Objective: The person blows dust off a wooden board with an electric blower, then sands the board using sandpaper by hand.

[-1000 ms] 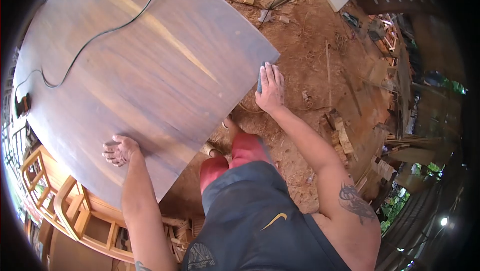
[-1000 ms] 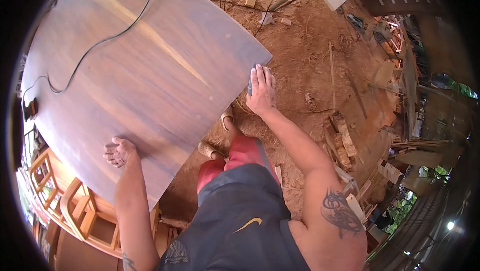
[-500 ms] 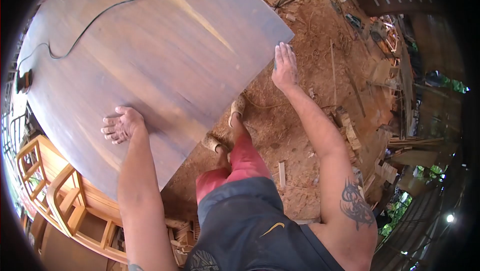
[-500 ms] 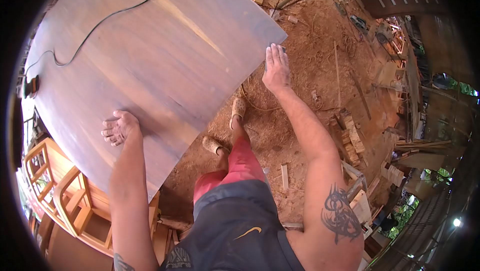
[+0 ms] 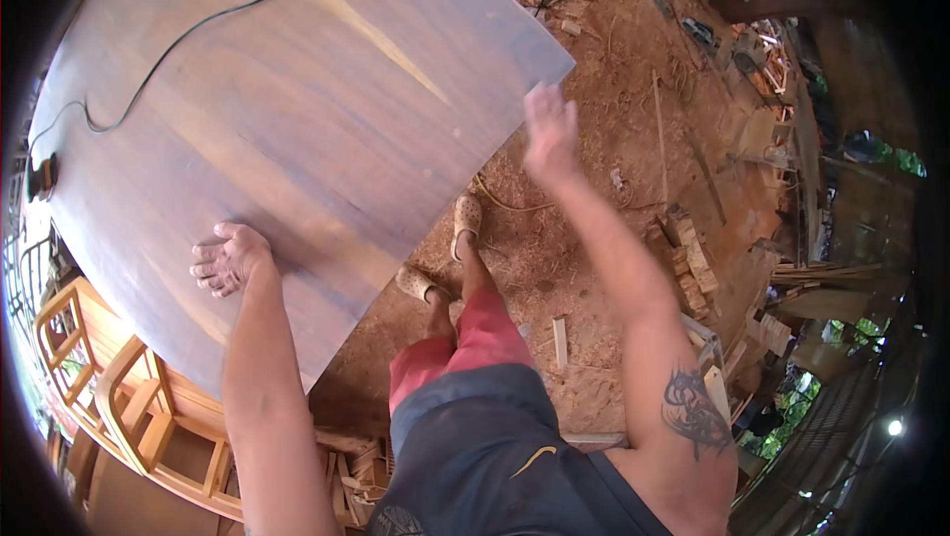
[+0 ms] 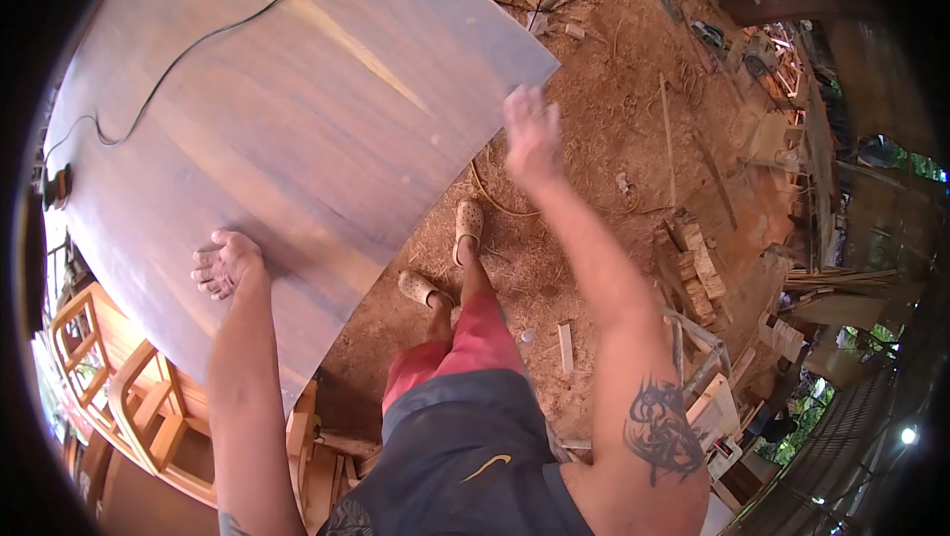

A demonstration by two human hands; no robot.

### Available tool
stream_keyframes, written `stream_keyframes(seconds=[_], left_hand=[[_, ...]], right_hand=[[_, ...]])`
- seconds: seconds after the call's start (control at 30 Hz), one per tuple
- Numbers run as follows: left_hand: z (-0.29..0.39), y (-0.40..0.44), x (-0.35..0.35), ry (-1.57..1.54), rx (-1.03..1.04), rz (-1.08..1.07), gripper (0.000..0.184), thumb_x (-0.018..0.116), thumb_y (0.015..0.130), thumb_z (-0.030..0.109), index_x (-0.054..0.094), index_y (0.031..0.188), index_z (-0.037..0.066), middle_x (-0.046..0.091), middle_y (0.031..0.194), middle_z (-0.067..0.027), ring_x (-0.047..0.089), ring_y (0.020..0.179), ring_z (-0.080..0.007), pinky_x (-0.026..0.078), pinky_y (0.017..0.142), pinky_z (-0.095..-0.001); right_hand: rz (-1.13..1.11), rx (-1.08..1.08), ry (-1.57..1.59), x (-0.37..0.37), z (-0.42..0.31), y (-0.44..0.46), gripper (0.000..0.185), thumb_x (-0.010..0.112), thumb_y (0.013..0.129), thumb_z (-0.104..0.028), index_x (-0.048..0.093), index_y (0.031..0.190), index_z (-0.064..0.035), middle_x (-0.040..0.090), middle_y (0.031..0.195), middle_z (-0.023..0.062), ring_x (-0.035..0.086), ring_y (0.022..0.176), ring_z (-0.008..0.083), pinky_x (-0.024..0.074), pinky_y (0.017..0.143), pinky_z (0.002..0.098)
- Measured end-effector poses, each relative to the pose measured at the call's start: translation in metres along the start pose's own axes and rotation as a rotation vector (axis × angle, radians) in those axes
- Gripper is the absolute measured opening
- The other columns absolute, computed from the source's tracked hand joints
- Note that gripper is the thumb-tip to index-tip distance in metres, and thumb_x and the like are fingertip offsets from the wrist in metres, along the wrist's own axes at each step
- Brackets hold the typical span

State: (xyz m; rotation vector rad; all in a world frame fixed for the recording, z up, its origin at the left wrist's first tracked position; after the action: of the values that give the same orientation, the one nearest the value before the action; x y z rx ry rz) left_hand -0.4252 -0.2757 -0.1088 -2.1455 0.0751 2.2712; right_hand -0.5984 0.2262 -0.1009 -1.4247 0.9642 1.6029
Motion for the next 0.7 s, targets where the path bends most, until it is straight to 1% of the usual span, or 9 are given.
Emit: stream_keyframes(seconds=[0.03, 0.13, 0.23, 0.27, 0.3, 0.4, 0.53, 0.6, 0.7], left_hand=[[0.002, 0.0, -0.001, 0.009, -0.001, -0.002, 0.079, 0.033, 0.103, 0.059, 0.027, 0.164, 0.01, 0.016, 0.172, -0.0235, 0.017, 0.157, -0.0437, 0.014, 0.125, -0.0596], [-0.003, 0.001, 0.0, 0.028, 0.009, 0.007, 0.078, 0.033, 0.103, 0.059, 0.028, 0.164, 0.01, 0.018, 0.171, -0.0232, 0.018, 0.157, -0.0436, 0.015, 0.125, -0.0591], [-0.001, 0.004, 0.004, 0.014, 0.007, 0.019, 0.078, 0.033, 0.103, 0.059, 0.028, 0.164, 0.01, 0.019, 0.171, -0.023, 0.019, 0.156, -0.0433, 0.016, 0.125, -0.0589], [-0.003, 0.003, 0.005, 0.015, 0.005, 0.022, 0.078, 0.033, 0.103, 0.059, 0.028, 0.164, 0.01, 0.02, 0.171, -0.0229, 0.019, 0.156, -0.0432, 0.016, 0.125, -0.0589], [-0.004, 0.001, 0.003, 0.018, 0.007, 0.019, 0.078, 0.033, 0.103, 0.059, 0.028, 0.164, 0.01, 0.02, 0.171, -0.023, 0.019, 0.157, -0.0431, 0.016, 0.125, -0.0589], [0.0, 0.001, -0.001, 0.017, 0.014, 0.015, 0.078, 0.033, 0.103, 0.059, 0.028, 0.164, 0.01, 0.02, 0.171, -0.0231, 0.018, 0.157, -0.0427, 0.016, 0.125, -0.0589], [0.002, -0.002, -0.006, 0.024, 0.0, -0.017, 0.078, 0.032, 0.103, 0.059, 0.027, 0.164, 0.01, 0.018, 0.171, -0.0233, 0.017, 0.158, -0.0427, 0.015, 0.125, -0.0587], [0.003, -0.003, -0.007, 0.019, -0.005, -0.022, 0.078, 0.031, 0.103, 0.059, 0.026, 0.165, 0.011, 0.018, 0.172, -0.0234, 0.017, 0.158, -0.0429, 0.015, 0.125, -0.0587], [0.004, 0.0, -0.006, 0.015, 0.008, -0.022, 0.078, 0.031, 0.104, 0.059, 0.026, 0.165, 0.011, 0.017, 0.172, -0.0236, 0.017, 0.158, -0.0432, 0.015, 0.125, -0.0588]], right_hand=[[-0.135, 0.111, -0.187, -0.004, 0.028, 0.026, 0.072, 0.044, 0.096, -0.003, 0.022, 0.165, -0.0024, 0.014, 0.175, 0.0135, 0.014, 0.161, 0.0297, 0.0086, 0.129, 0.0571], [-0.063, 0.201, -0.118, 0.024, 0.059, 0.045, 0.076, 0.045, 0.094, -0.001, 0.018, 0.165, -0.0026, 0.011, 0.175, 0.0138, 0.011, 0.161, 0.0305, 0.0098, 0.129, 0.0573], [0.161, -0.008, 0.325, -0.013, -0.048, -0.014, 0.065, 0.042, 0.091, 0.001, 0.033, 0.156, 0.0068, 0.031, 0.164, 0.028, 0.023, 0.157, 0.0411, 0.0153, 0.127, 0.0621], [0.143, -0.096, 0.374, -0.023, -0.086, -0.041, 0.063, 0.043, 0.093, -0.003, 0.036, 0.154, 0.0077, 0.034, 0.162, 0.0289, 0.021, 0.158, 0.0411, 0.0199, 0.126, 0.062], [-0.107, -0.133, 0.129, -0.031, -0.124, -0.063, 0.061, 0.046, 0.094, -0.008, 0.04, 0.153, 0.0072, 0.032, 0.165, 0.0283, 0.019, 0.159, 0.0407, 0.0198, 0.126, 0.0629], [0.033, -0.33, 0.38, -0.036, -0.139, -0.088, 0.064, 0.051, 0.091, -0.009, 0.042, 0.153, 0.0062, 0.03, 0.167, 0.0252, 0.018, 0.16, 0.0393, 0.019, 0.125, 0.0646], [0.016, -0.006, 0.093, -0.002, -0.001, 0.01, 0.076, 0.046, 0.093, -0.003, 0.022, 0.164, -0.001, 0.015, 0.174, 0.0167, 0.011, 0.161, 0.0346, 0.0072, 0.129, 0.0587], [-0.164, 0.205, -0.086, 0.009, 0.06, 0.057, 0.078, 0.042, 0.092, 0.001, 0.013, 0.165, -0.0016, 0.006, 0.175, 0.0155, 0.007, 0.161, 0.0328, 0.0048, 0.13, 0.0556], [-0.163, 0.299, -0.09, 0.014, 0.048, 0.06, 0.082, 0.043, 0.09, 0.004, 0.013, 0.165, -0.0017, 0.004, 0.174, 0.0179, 0.009, 0.161, 0.0337, 0.0055, 0.13, 0.056]])
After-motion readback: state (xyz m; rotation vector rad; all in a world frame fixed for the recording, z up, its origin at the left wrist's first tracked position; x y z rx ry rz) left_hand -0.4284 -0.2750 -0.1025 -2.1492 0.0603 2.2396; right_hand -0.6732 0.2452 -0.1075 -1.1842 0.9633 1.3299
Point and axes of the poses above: each hand's wrist, its own y-axis towards the middle knuckle, its own x-axis out of the palm, z = x × y, the point moved 2 cm from there along y, towards the middle knuckle
